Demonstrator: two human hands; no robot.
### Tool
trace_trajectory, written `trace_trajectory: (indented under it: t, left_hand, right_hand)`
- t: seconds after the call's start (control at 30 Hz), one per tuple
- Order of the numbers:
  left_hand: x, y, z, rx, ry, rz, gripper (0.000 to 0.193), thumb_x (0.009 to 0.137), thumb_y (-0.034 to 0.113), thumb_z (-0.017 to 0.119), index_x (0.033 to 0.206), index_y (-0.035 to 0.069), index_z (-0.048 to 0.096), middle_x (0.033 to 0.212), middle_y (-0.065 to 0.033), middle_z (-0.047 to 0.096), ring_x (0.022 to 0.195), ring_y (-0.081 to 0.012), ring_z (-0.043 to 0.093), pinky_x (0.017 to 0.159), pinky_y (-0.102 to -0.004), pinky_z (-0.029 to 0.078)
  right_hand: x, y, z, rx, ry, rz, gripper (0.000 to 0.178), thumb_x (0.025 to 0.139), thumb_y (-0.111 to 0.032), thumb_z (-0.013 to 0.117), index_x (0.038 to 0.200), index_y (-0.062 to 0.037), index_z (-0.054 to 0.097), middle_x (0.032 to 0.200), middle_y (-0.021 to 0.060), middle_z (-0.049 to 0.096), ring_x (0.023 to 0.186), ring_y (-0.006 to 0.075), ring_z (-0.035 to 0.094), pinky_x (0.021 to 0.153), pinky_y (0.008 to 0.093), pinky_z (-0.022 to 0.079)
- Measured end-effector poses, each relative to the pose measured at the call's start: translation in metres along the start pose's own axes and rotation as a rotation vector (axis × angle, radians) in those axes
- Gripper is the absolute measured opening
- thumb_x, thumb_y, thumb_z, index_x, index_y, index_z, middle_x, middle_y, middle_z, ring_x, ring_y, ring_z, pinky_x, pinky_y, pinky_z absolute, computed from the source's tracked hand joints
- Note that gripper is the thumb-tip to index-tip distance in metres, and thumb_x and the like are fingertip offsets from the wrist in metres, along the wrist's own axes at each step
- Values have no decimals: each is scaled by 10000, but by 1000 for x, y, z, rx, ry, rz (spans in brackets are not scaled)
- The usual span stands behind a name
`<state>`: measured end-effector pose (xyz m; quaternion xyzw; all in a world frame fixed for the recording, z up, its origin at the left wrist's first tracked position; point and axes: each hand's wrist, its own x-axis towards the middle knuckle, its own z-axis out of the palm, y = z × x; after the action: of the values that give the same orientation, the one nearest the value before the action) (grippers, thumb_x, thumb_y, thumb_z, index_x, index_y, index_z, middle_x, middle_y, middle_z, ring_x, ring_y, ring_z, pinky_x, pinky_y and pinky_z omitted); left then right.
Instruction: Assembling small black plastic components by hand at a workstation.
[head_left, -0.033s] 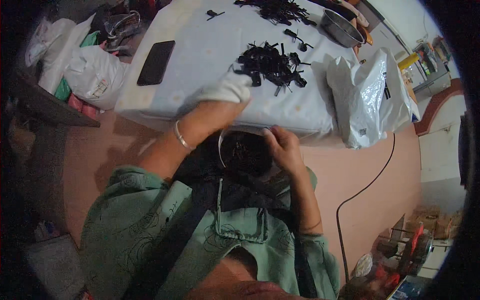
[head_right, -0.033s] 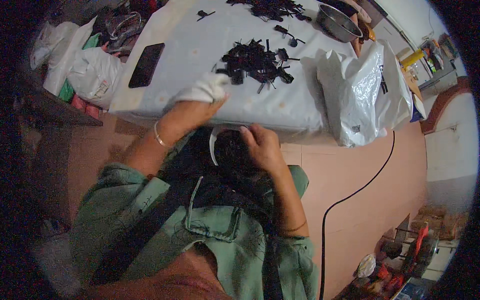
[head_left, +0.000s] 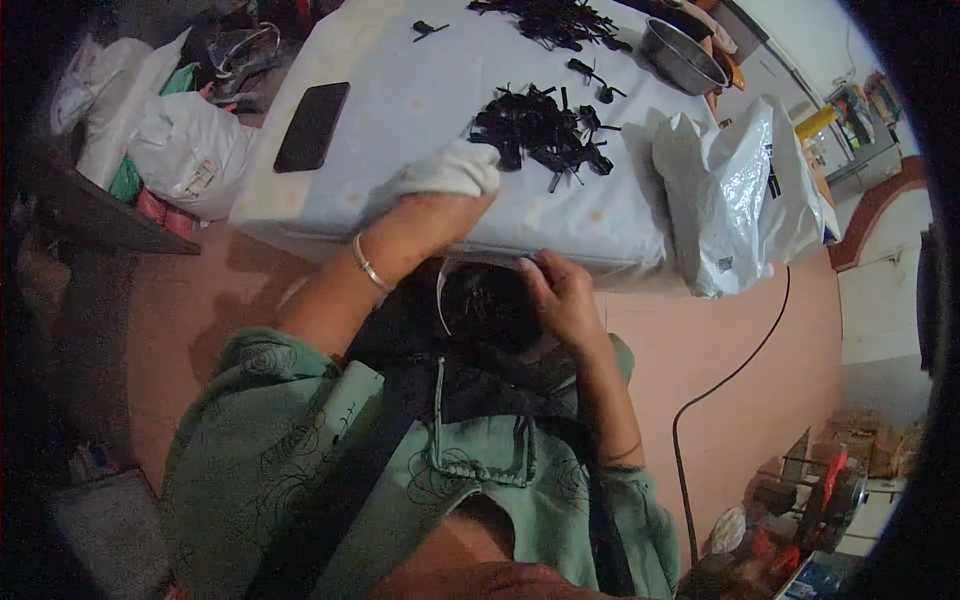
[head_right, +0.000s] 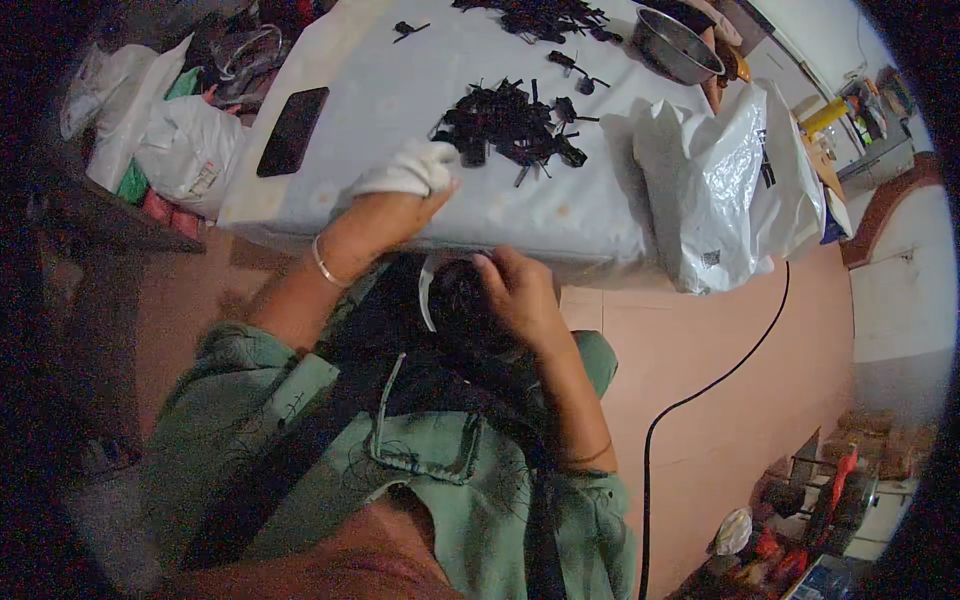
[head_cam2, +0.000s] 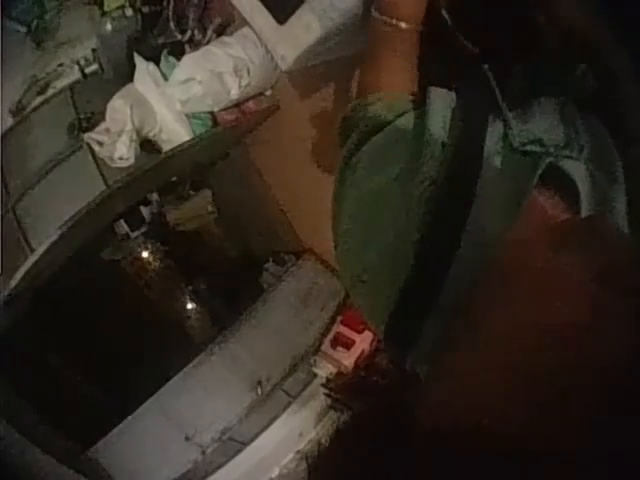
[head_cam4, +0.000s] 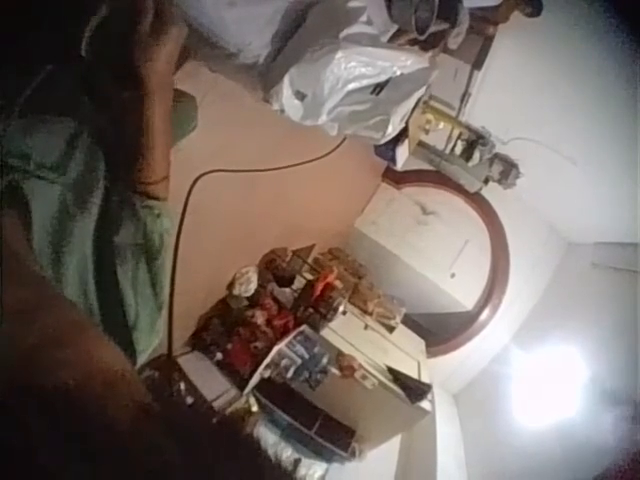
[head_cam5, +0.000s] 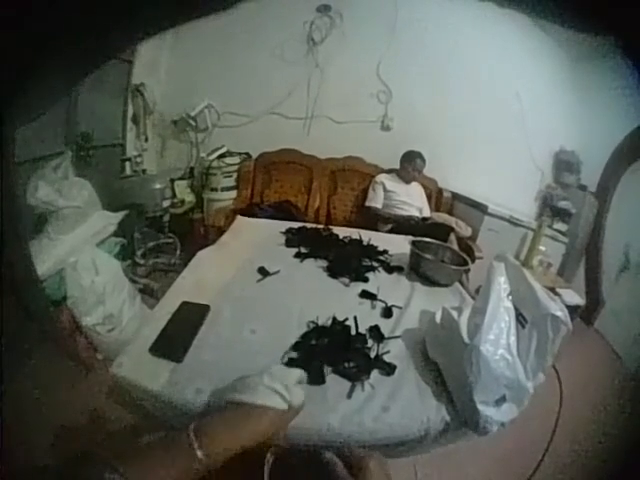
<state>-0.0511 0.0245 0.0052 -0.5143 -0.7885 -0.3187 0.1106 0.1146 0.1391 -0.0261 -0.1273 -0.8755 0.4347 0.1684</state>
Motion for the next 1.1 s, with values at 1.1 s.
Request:
trace_trajectory:
  t: [1.1]
  left_hand:
    - [-5, -4, 37, -812, -59, -325, 260, 819, 160, 543, 1022, 0, 522, 844, -39, 559, 757, -111, 507, 677, -267, 436]
  right_hand:
    - [40, 14, 12, 77, 395, -33, 311, 802, -185, 583, 1042, -41, 446, 601, 151, 564, 544, 336, 549, 509, 395, 430]
